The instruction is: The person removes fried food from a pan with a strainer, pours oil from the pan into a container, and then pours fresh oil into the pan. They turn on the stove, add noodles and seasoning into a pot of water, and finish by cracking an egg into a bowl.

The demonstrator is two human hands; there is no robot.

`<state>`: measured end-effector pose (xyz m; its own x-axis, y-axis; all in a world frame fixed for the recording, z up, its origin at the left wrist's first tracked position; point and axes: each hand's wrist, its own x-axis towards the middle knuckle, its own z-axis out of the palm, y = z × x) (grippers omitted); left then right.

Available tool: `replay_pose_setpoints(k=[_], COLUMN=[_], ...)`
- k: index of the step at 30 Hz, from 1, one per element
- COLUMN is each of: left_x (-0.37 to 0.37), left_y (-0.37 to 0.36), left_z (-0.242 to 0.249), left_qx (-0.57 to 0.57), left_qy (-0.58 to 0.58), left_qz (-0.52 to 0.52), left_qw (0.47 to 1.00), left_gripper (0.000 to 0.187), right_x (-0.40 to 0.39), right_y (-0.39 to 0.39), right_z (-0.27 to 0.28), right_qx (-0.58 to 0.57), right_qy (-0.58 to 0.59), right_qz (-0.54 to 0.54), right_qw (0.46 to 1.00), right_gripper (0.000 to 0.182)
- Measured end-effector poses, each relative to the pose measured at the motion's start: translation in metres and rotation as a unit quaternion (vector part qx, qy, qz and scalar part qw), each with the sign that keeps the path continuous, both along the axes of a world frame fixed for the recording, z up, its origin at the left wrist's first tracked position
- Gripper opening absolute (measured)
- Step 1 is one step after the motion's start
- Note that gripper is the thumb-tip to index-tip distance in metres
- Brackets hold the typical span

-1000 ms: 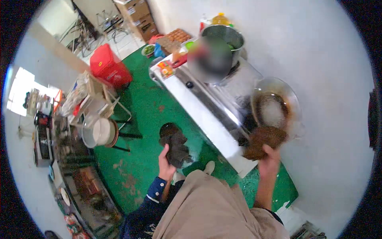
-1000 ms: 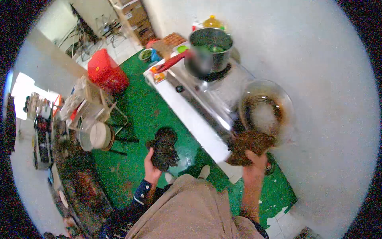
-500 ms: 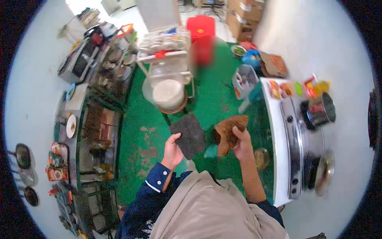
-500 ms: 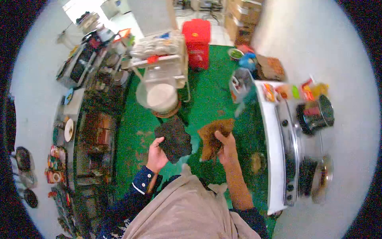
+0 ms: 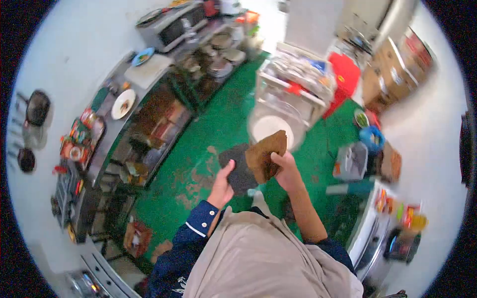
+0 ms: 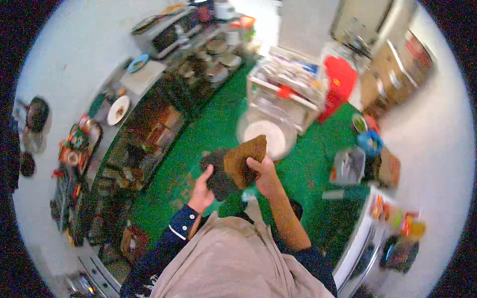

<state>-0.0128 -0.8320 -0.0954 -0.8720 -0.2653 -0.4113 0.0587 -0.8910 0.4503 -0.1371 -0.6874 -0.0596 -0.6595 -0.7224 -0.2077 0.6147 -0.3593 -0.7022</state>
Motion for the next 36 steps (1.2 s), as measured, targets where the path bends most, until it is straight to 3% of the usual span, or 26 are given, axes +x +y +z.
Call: replay_pose_setpoints(k=[6, 9, 11, 13, 14, 15, 17, 19, 21, 24, 25, 29, 32, 36], left_x=[-0.014, 0.003, 0.022, 0.045, 0.056, 0.07, 0.094, 0.13, 0.172, 0.227, 0.255, 0.323, 0.358, 0.402], left_y=[-0.064, -0.109, -0.137, -0.171, -0.187, -0.205, -0.249, -0.296, -0.345, -0.409, -0.424, -0.449, -0.462, -0.467], left_z=[-0.005, -0.018, -0.029, -0.015, 0.004, 0.024, 0.029, 0.018, 0.009, -0.014, -0.042, -0.058, -0.084, -0.107], left_qx=[-0.202, -0.267, -0.394, -0.514, -0.542, -0.57, -0.598, -0.528, -0.444, -0.135, -0.095, -0.015, 0.036, 0.086], left_qy=[-0.056, -0.122, -0.224, -0.282, -0.294, -0.306, -0.309, -0.301, -0.312, -0.197, -0.197, -0.189, -0.176, -0.15], left_qz=[0.143, 0.232, 0.272, 0.303, 0.294, 0.284, 0.298, 0.343, 0.38, 0.493, 0.503, 0.58, 0.631, 0.682], left_qw=[0.967, 0.927, 0.849, 0.752, 0.73, 0.708, 0.677, 0.716, 0.749, 0.837, 0.836, 0.792, 0.754, 0.71], left_gripper=[0.034, 0.029, 0.03, 0.034, 0.035, 0.037, 0.038, 0.037, 0.033, 0.029, 0.027, 0.025, 0.024, 0.029], right_x=[-0.013, -0.021, -0.024, -0.011, -0.004, 0.009, 0.037, 0.069, 0.097, 0.124, 0.134, 0.184, 0.221, 0.31], right_y=[-0.13, -0.188, -0.219, -0.261, -0.282, -0.305, -0.354, -0.402, -0.456, -0.543, -0.567, -0.661, -0.745, -0.82], right_z=[-0.008, -0.031, -0.056, -0.06, -0.063, -0.079, -0.072, -0.069, -0.058, -0.054, -0.053, -0.017, -0.068, -0.073], right_qx=[0.095, 0.08, 0.065, 0.064, 0.065, 0.049, 0.044, 0.056, 0.056, 0.078, 0.091, 0.087, 0.083, 0.083], right_qy=[0.129, 0.094, 0.087, -0.062, -0.134, -0.149, -0.04, 0.063, 0.012, 0.036, 0.058, 0.109, 0.108, 0.049], right_qz=[0.131, 0.224, 0.289, 0.326, 0.339, 0.353, 0.407, 0.438, 0.439, 0.445, 0.446, 0.448, 0.489, 0.567], right_qw=[0.978, 0.967, 0.951, 0.941, 0.929, 0.923, 0.912, 0.895, 0.897, 0.891, 0.888, 0.883, 0.862, 0.818], right_gripper=[0.043, 0.043, 0.046, 0.046, 0.047, 0.045, 0.044, 0.042, 0.043, 0.043, 0.043, 0.051, 0.056, 0.062])
